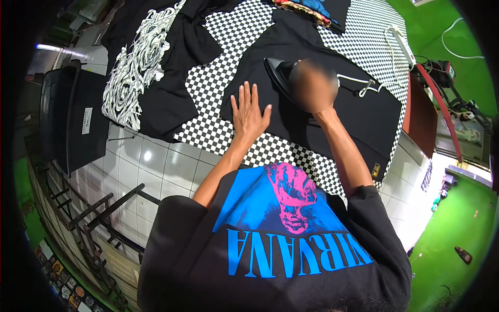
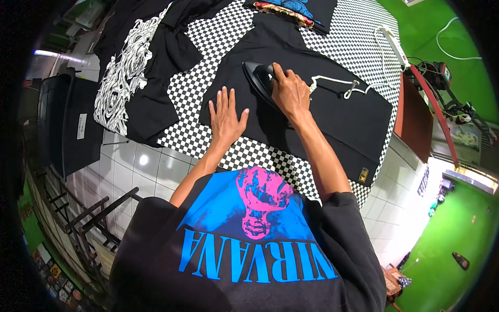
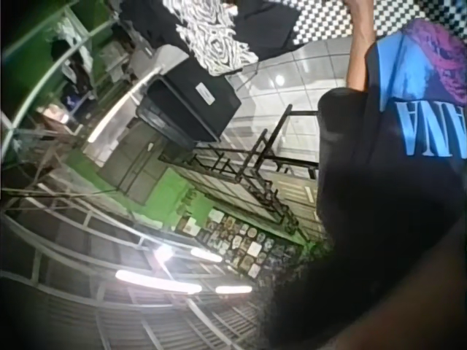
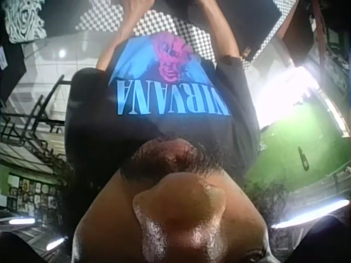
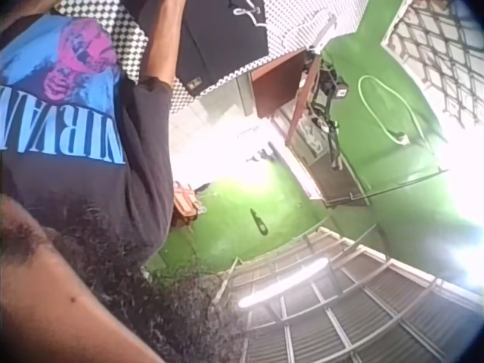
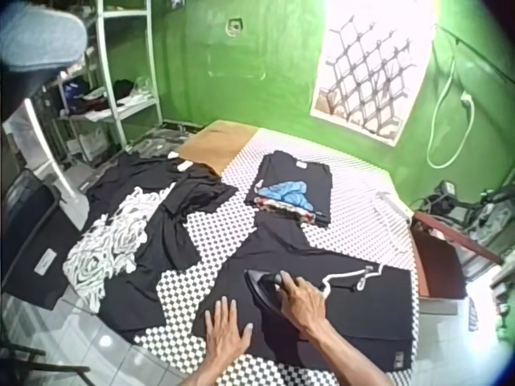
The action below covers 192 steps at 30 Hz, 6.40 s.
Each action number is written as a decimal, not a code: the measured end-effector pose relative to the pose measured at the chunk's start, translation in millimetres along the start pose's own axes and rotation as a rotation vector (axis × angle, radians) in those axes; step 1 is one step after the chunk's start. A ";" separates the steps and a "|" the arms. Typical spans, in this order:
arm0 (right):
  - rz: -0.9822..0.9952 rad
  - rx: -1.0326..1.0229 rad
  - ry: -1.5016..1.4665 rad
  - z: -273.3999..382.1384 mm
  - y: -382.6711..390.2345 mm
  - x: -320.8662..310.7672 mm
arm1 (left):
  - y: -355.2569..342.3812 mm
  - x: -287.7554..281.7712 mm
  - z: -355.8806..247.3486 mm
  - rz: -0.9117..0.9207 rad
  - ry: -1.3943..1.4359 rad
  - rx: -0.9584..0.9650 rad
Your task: Ironing and folding a black garment on a table.
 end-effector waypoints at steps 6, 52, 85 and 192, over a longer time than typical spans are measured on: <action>-0.015 0.019 0.043 -18.2 1.8 -5.6 | 2.2 8.4 8.4 0.016 -0.029 -0.006; 0.034 -0.107 0.086 -57.7 -23.0 5.0 | -3.6 10.7 -3.8 0.062 0.064 0.049; -1.120 0.673 -1.208 -426.4 30.1 4.8 | -50.3 189.8 -338.5 0.368 0.011 0.498; -0.468 0.508 -0.604 -288.9 116.5 -15.8 | -65.0 143.3 -300.8 0.266 0.074 0.483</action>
Point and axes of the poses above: each hand's wrist, its own y-axis away from the middle knuckle, its own x-axis out of the palm, z = x × y, the point moved 10 cm from there along -y, towards the middle knuckle, and after that the axes turned 11 degrees about -x, right-handed, at the moved point
